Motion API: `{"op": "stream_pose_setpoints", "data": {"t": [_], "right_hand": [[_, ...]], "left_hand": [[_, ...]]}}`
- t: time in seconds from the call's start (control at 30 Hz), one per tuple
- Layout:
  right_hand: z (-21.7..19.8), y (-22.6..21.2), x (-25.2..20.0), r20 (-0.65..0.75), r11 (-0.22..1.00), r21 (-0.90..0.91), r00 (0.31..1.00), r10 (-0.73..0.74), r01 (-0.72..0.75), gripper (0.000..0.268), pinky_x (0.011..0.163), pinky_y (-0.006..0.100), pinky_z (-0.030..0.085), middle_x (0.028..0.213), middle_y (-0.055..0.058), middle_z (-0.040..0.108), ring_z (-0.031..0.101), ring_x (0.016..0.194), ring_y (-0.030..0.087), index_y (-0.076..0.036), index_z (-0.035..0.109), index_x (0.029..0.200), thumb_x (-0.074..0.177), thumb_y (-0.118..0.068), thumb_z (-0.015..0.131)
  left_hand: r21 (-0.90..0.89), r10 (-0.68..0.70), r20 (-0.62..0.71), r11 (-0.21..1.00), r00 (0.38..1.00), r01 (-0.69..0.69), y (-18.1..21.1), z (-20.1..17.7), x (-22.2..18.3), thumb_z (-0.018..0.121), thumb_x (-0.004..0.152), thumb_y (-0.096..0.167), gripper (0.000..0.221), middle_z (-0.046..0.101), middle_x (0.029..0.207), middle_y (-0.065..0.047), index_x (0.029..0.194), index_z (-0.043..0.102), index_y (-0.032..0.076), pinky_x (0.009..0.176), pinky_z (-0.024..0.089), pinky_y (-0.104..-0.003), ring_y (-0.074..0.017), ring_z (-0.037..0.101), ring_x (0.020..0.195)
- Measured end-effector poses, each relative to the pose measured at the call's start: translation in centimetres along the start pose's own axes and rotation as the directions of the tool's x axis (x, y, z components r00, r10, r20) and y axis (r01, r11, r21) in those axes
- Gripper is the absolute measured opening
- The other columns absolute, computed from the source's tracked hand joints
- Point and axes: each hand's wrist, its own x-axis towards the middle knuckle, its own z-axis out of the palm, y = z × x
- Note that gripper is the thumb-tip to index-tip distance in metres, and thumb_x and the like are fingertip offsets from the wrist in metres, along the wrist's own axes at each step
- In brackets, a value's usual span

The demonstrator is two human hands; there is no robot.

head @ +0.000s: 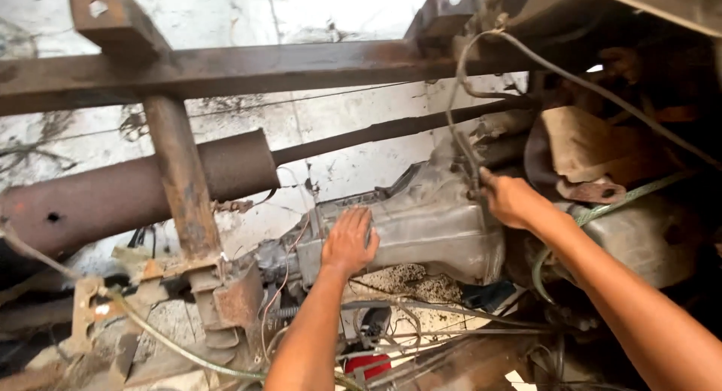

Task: Scrubbing and cleaning the metal frame of a car chassis using a scraper and wire brush.

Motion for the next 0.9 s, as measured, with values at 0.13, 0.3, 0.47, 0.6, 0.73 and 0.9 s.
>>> {"op": "stream_pose_setpoints", "data": {"t": [0.13, 0.3, 0.47, 0.6, 0.73, 0.9], "right_hand": [[-4.0, -1.9, -1.6, 0.044, 0.999, -0.005, 0.999, 0.032, -0.032, 0.065, 0.083, 0.052, 0.055, 0.098, 0.033, 0.069, 0.068, 0.091, 0.048, -0.011, 0.036, 0.156, 0.094, -0.019, 0.053], [5.2, 5.5, 8.2, 0.243, 0.869, -0.428, 0.958, -0.153, 0.247, 0.048, 0.083, 0.046, 0.055, 0.119, 0.018, 0.064, 0.068, 0.096, 0.038, 0.002, 0.043, 0.139, 0.095, -0.017, 0.048], [-2.5, -1.8, -1.2, 0.015, 0.994, -0.034, 0.995, 0.103, -0.103, 0.075, 0.085, 0.052, 0.055, 0.103, 0.033, 0.072, 0.070, 0.097, 0.048, -0.009, 0.031, 0.163, 0.092, -0.013, 0.052], [-5.4, -4.4, -0.9, 0.135, 0.985, 0.049, 0.978, 0.158, -0.166, 0.066, 0.091, 0.051, 0.055, 0.113, 0.030, 0.070, 0.069, 0.105, 0.045, -0.020, 0.034, 0.160, 0.096, -0.023, 0.052], [-4.1, -4.3, 1.3, 0.082, 0.934, 0.236, 0.963, 0.255, -0.267, 0.060, 0.093, 0.051, 0.054, 0.115, 0.031, 0.069, 0.069, 0.106, 0.046, -0.021, 0.038, 0.159, 0.101, -0.024, 0.051], [-0.4, -6.2, -2.5, -0.327, 0.764, 0.639, 0.866, 0.378, -0.092, 0.051, 0.082, 0.043, 0.053, 0.097, 0.027, 0.068, 0.068, 0.087, 0.035, -0.013, 0.049, 0.153, 0.105, -0.028, 0.055]], "left_hand": [[-0.002, 0.012, -0.087, 1.000, 0.996, -0.012, -0.6, 0.8, 0.3, 0.048, 0.095, 0.030, 0.054, 0.056, 0.142, -0.022, 0.136, 0.057, -0.004, 0.119, 0.027, -0.048, -0.0348, 0.047, 0.138], [0.014, 0.016, -0.016, 1.000, 1.000, -0.016, -0.8, 0.3, 0.3, 0.046, 0.097, 0.031, 0.053, 0.056, 0.143, -0.021, 0.136, 0.057, -0.003, 0.124, 0.028, -0.045, -0.0323, 0.047, 0.140], [-0.047, -0.009, -0.087, 0.999, 0.996, 0.005, 0.1, -0.2, 1.0, 0.045, 0.097, 0.032, 0.052, 0.057, 0.144, -0.018, 0.135, 0.059, 0.000, 0.125, 0.029, -0.045, -0.0317, 0.048, 0.141], [-0.006, -0.022, -0.032, 1.000, 0.999, 0.022, -0.5, 0.2, -0.1, 0.044, 0.097, 0.032, 0.055, 0.055, 0.145, -0.020, 0.138, 0.056, -0.003, 0.122, 0.026, -0.046, -0.0325, 0.047, 0.139], [0.032, 0.002, 0.022, 0.999, 1.000, -0.002, -0.5, 0.2, 0.5, 0.043, 0.098, 0.030, 0.055, 0.053, 0.147, -0.021, 0.141, 0.054, -0.003, 0.124, 0.026, -0.044, -0.0314, 0.047, 0.140], [0.039, 0.005, 0.046, 0.999, 0.999, -0.006, 0.1, 0.0, 0.9, 0.043, 0.097, 0.030, 0.056, 0.053, 0.147, -0.020, 0.141, 0.053, -0.003, 0.123, 0.026, -0.044, -0.0321, 0.046, 0.140]]}}
